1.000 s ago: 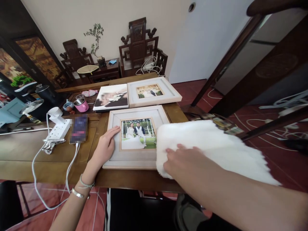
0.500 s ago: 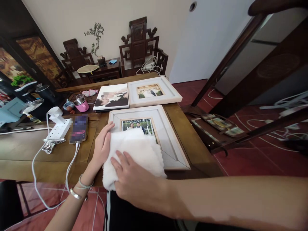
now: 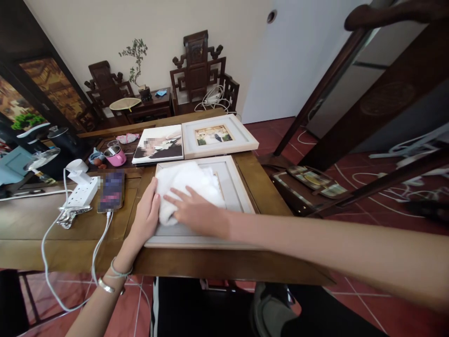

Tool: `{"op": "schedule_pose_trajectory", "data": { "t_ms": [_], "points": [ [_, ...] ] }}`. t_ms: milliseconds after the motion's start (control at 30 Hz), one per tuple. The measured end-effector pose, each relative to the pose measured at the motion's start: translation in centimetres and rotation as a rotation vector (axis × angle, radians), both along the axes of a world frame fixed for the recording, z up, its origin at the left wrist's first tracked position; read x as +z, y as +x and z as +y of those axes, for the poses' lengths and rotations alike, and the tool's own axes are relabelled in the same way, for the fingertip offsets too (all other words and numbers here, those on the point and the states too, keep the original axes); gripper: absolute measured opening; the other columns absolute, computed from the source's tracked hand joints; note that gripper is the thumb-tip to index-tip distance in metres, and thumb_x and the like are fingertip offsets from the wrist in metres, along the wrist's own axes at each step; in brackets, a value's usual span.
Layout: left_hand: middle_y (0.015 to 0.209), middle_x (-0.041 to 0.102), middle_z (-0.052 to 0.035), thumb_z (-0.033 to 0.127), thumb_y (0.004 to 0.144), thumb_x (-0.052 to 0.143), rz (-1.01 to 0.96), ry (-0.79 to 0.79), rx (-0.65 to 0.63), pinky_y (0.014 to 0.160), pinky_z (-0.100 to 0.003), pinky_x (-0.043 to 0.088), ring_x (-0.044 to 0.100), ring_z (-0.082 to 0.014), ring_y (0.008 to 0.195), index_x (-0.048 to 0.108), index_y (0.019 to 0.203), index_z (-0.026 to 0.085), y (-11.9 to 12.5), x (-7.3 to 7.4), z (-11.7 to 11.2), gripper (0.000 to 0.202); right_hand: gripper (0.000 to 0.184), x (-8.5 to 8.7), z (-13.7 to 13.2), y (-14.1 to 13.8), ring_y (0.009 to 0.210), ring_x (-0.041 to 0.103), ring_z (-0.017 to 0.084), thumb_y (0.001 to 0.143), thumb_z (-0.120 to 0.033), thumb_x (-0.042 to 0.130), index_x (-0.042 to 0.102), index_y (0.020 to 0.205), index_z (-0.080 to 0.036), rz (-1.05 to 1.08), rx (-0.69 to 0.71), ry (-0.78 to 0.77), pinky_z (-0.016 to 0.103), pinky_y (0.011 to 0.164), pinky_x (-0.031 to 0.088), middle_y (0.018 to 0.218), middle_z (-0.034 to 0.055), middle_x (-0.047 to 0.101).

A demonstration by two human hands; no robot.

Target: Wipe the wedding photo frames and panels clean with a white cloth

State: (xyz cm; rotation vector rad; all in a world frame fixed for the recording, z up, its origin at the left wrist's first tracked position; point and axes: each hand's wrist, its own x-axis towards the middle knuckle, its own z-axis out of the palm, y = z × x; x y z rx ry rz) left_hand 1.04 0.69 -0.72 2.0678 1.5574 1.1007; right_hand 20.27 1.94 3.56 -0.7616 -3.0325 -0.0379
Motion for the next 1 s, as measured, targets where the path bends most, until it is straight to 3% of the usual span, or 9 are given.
{"op": "schedule_pose_trajectory", "data": {
  "t_ms": [167, 300, 500, 767, 867, 1000],
  "points": [
    [0.153, 0.04, -0.0132, 0.041, 0.1, 0.033, 0.087, 0.013, -0.069, 0.12, -0.042, 0.025, 0.036, -0.0228, 0.142, 0.044, 0.144, 0.013, -0.2, -0.3, 0.3, 0.053, 0.048, 2.1, 5.8, 0.7, 0.143, 0.023, 0.04, 0.083, 0.003, 0.045, 0.063, 0.125, -0.011, 0.017, -0.203, 0.123, 0.06, 0.108, 0.032, 0.157, 0.0159, 0.029],
    [0.156, 0.035, -0.0118, 0.042, 0.101, 0.029, 0.096, -0.01, -0.082, 0.121, -0.04, 0.022, 0.032, -0.0209, 0.144, 0.034, 0.149, 0.013, -0.2, -0.2, 0.2, 0.056, 0.048, 1.7, 7.2, -0.1, 0.144, 0.014, 0.044, 0.082, 0.003, 0.048, 0.064, 0.124, -0.013, -0.019, -0.227, 0.124, 0.064, 0.111, 0.024, 0.159, 0.0121, 0.027],
    [0.158, 0.029, -0.012, 0.046, 0.101, 0.027, 0.138, -0.058, -0.122, 0.122, -0.039, 0.017, 0.024, -0.0205, 0.147, 0.034, 0.149, 0.01, -0.3, -0.2, 0.3, 0.061, 0.04, -0.3, 3.5, -0.9, 0.142, 0.018, 0.046, 0.088, -0.003, 0.045, 0.067, 0.119, -0.014, -0.066, -0.205, -0.012, 0.065, 0.11, 0.025, 0.158, 0.0127, 0.029],
    [0.157, 0.031, -0.0116, 0.043, 0.101, 0.027, 0.109, -0.087, -0.096, 0.122, -0.041, 0.018, 0.025, -0.0189, 0.147, 0.034, 0.149, 0.012, -0.2, -0.1, 0.2, 0.057, 0.048, 3.2, -4.8, 0.4, 0.139, 0.023, 0.051, 0.072, -0.008, 0.068, 0.067, 0.12, -0.015, -0.171, -0.036, -0.36, 0.069, 0.107, 0.028, 0.155, 0.0159, 0.032],
    [0.156, 0.034, -0.0121, 0.042, 0.101, 0.027, 0.123, -0.082, -0.105, 0.122, -0.041, 0.019, 0.026, -0.0194, 0.146, 0.04, 0.146, 0.012, -0.1, 0.0, 0.2, 0.055, 0.051, 3.6, -5.5, 0.8, 0.14, 0.023, 0.049, 0.072, -0.011, 0.069, 0.066, 0.123, -0.016, -0.18, -0.006, -0.402, 0.067, 0.108, 0.028, 0.155, 0.0138, 0.032],
    [0.153, 0.039, -0.0139, 0.04, 0.101, 0.028, 0.142, -0.079, -0.101, 0.121, -0.042, 0.021, 0.03, -0.0211, 0.145, 0.042, 0.144, 0.01, -0.3, -0.3, 0.4, 0.054, 0.049, 1.9, -3.7, 1.0, 0.142, 0.02, 0.045, 0.074, -0.006, 0.064, 0.067, 0.122, -0.016, -0.174, -0.039, -0.284, 0.063, 0.112, 0.028, 0.157, 0.0101, 0.028]
  ]
}}
